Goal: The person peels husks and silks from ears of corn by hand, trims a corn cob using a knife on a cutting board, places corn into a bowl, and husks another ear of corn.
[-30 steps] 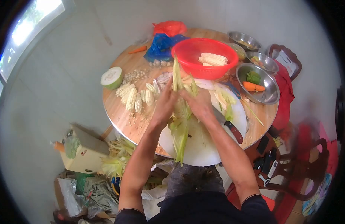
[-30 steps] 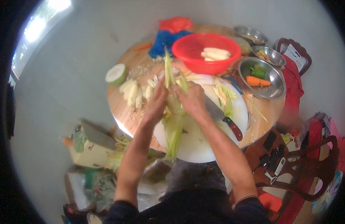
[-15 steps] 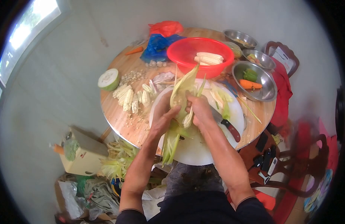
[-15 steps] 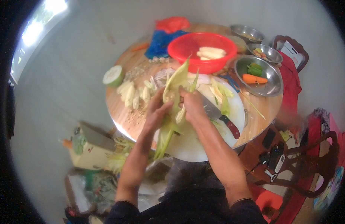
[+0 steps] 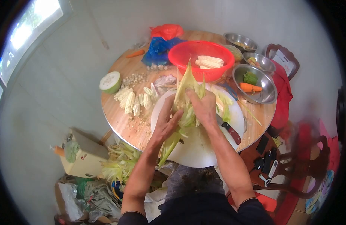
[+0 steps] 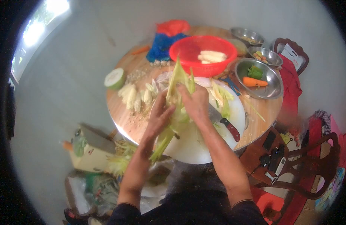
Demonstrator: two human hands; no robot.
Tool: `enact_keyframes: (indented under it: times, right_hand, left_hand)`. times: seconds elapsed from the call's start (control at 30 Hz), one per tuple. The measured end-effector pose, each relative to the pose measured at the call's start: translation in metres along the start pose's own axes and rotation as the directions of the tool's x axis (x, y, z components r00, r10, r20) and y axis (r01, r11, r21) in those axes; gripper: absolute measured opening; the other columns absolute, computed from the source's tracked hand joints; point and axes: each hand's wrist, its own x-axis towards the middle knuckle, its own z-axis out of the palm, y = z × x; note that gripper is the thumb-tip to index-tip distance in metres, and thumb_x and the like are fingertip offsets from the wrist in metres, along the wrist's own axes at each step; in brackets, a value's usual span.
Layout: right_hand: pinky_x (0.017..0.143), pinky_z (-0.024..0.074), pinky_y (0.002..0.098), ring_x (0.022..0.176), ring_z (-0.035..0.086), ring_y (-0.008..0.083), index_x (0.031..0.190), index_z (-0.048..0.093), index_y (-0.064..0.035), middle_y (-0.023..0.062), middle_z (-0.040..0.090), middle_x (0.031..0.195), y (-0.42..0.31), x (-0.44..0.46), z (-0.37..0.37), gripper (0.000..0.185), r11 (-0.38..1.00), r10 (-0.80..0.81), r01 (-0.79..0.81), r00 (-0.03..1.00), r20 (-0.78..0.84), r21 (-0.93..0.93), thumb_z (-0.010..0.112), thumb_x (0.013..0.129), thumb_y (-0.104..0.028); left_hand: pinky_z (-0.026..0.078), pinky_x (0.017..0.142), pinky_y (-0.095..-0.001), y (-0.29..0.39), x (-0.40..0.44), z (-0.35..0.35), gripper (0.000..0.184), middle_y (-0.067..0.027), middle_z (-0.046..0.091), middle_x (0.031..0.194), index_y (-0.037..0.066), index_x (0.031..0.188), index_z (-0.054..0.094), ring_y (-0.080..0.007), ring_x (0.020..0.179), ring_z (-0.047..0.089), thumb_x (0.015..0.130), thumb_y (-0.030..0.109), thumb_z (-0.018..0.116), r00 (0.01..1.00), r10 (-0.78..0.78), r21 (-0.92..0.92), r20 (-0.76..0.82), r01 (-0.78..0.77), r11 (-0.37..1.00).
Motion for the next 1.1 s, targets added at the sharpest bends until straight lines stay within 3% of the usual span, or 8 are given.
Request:
enact_keyframes:
  times: [0.1,0.17,0.33,0.57,0.77,0.9,1.0,1.1]
  right_hand:
    - [0.065,0.0497,0.034,0.067,0.062,0.016,0.098,0.073,0.0038,0.0101,0.068,0.072,-0.008,-0.005,0.008,0.035,0.988,-0.155,0.154,0.981,-0.118,-0.017,0.071,0.093,-0.031]
    - [0.064,0.0495,0.0353,0.067,0.06,0.0153,0.103,0.072,0.0033,0.0078,0.068,0.076,-0.013,-0.008,0.004,0.036,0.999,0.026,-0.028,0.998,0.053,0.034,0.071,0.094,-0.032]
    - [0.071,0.0504,0.0349,0.079,0.062,0.0146,0.114,0.07,0.0024,0.0062,0.068,0.087,-0.004,-0.009,0.001,0.04,0.932,0.158,-0.227,0.957,0.245,0.284,0.073,0.094,-0.032]
    - [0.083,0.0515,0.0324,0.092,0.067,0.0171,0.116,0.07,0.0021,0.011,0.073,0.096,-0.008,-0.005,0.006,0.04,0.977,-0.119,0.078,0.971,0.209,0.196,0.074,0.091,-0.028]
    - [0.079,0.0517,0.0351,0.084,0.066,0.0163,0.107,0.071,0.004,0.0124,0.074,0.091,-0.006,-0.011,0.009,0.032,0.99,0.059,-0.064,0.997,0.044,0.126,0.071,0.092,-0.024]
    - [0.079,0.0509,0.0349,0.084,0.065,0.016,0.109,0.069,0.0038,0.0112,0.072,0.091,-0.005,-0.013,0.005,0.031,0.987,0.078,-0.084,0.996,0.049,0.134,0.066,0.095,-0.023]
    - [0.082,0.0502,0.0339,0.089,0.063,0.0165,0.116,0.065,0.0028,0.011,0.07,0.099,0.007,-0.022,0.015,0.03,0.947,0.022,-0.042,0.997,0.068,0.319,0.06,0.101,-0.022]
    - [0.085,0.0496,0.0344,0.093,0.061,0.0171,0.125,0.059,0.0015,0.0113,0.067,0.11,0.017,-0.025,0.025,0.029,0.667,0.089,-0.106,0.994,0.062,0.738,0.053,0.106,-0.019]
  left_hand:
    - [0.049,0.092,-0.0365,0.015,0.003,0.011,0.048,-0.0111,0.06,0.124,0.004,0.14,0.052,-0.0212,0.108,0.059,0.099,0.025,0.064,0.983,0.063,0.228,-0.171,-0.023,0.973]
    - [0.051,0.085,-0.0356,0.017,0.006,0.011,0.044,-0.0101,0.065,0.115,0.003,0.136,0.056,-0.0205,0.099,0.061,0.099,0.026,0.063,0.96,0.067,0.354,-0.273,0.035,0.935]
    - [0.049,0.072,-0.0308,0.014,0.011,0.0,0.037,-0.0112,0.067,0.106,-0.001,0.127,0.058,-0.015,0.086,0.061,0.101,0.025,0.06,0.967,-0.147,-0.062,-0.206,0.138,0.989]
    - [0.049,0.074,-0.0281,0.021,0.014,-0.003,0.036,-0.0105,0.065,0.104,0.0,0.13,0.049,-0.0153,0.09,0.061,0.102,0.021,0.057,0.985,-0.045,0.03,-0.169,0.051,0.998]
    - [0.051,0.078,-0.0316,0.026,0.02,0.003,0.026,-0.0102,0.065,0.103,-0.003,0.119,0.057,-0.0167,0.092,0.062,0.101,0.016,0.058,0.969,-0.042,0.147,-0.245,0.079,0.986]
    - [0.051,0.081,-0.031,0.024,0.017,0.01,0.023,-0.0106,0.067,0.104,-0.003,0.114,0.061,-0.0165,0.095,0.063,0.099,0.015,0.06,0.956,-0.077,-0.037,-0.282,0.069,0.997]
    - [0.051,0.081,-0.03,0.021,0.018,0.008,0.022,-0.011,0.068,0.105,-0.002,0.114,0.062,-0.0168,0.096,0.064,0.097,0.012,0.062,0.946,-0.11,-0.162,-0.304,0.063,0.985]
    - [0.051,0.08,-0.0305,0.024,0.025,0.007,0.018,-0.0104,0.068,0.101,0.0,0.111,0.063,-0.0177,0.092,0.064,0.095,0.009,0.06,0.941,-0.105,-0.295,-0.321,0.006,0.955]
